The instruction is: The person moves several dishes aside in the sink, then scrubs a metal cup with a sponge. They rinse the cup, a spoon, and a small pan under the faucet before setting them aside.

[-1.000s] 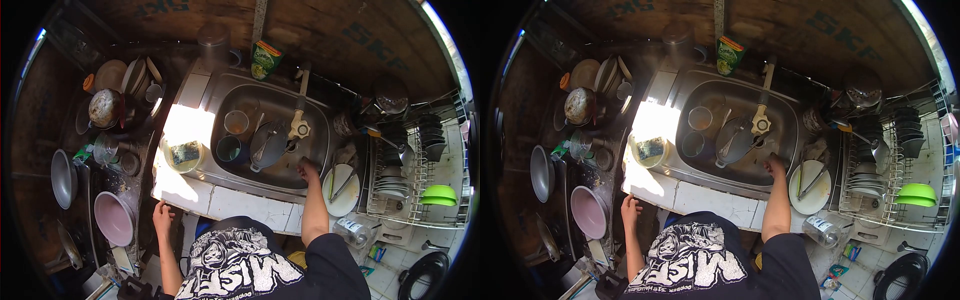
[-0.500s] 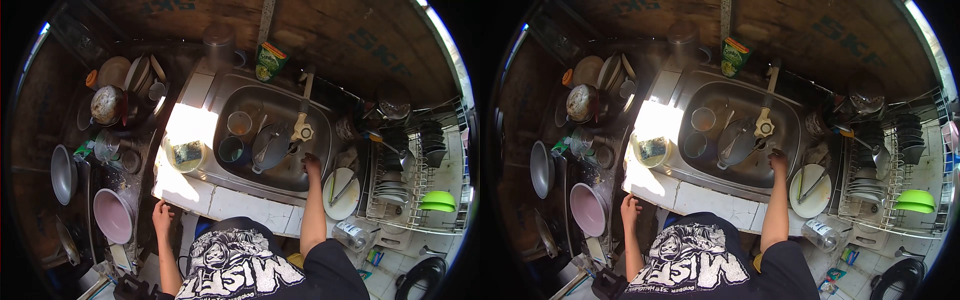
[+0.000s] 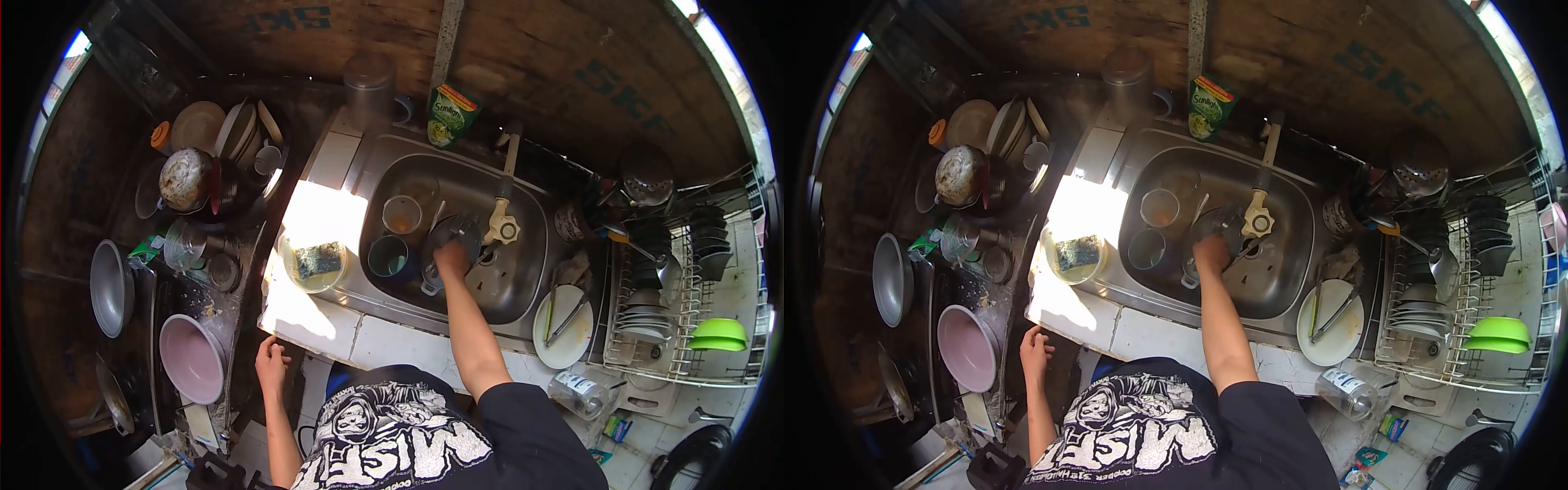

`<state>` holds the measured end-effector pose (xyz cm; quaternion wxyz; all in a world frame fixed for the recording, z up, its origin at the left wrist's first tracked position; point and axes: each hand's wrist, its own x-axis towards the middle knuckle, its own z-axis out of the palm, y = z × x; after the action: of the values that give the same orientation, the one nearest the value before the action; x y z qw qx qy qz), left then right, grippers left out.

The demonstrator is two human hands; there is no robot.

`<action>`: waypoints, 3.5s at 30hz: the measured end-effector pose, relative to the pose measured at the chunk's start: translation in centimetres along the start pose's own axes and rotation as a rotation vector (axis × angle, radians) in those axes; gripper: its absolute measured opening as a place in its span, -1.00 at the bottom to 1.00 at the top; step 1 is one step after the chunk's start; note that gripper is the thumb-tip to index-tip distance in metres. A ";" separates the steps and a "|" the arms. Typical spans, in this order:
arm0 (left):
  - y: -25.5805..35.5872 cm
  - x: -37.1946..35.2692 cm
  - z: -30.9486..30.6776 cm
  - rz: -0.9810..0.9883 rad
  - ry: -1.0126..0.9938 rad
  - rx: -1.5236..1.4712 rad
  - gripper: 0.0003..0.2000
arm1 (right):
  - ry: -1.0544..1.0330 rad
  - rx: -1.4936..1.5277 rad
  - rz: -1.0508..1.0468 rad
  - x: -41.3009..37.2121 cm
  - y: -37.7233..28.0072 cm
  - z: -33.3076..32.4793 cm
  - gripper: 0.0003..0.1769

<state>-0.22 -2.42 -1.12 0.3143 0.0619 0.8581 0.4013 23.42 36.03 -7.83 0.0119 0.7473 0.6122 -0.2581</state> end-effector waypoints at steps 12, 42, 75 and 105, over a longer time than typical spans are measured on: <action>-1.8 -0.4 -0.9 -0.046 0.067 -0.054 -0.70 | -0.190 -0.023 0.035 1.2 -0.8 0.6 -0.64; -0.8 2.8 2.3 0.108 -0.129 -0.034 -0.73 | 0.190 0.509 0.151 -7.1 24.3 -16.5 -0.87; -1.0 0.7 0.3 0.058 -0.014 -0.050 -0.72 | -0.293 0.355 0.146 -1.9 7.1 -0.9 -0.69; -1.2 1.8 0.4 0.064 -0.015 -0.064 -0.73 | 0.416 0.002 -0.214 -4.1 12.6 -14.1 -0.45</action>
<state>-1.26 -2.34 -3.06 0.3096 0.0825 0.8399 0.4381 39.84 33.88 2.29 -0.1426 0.7154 0.6768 -0.0991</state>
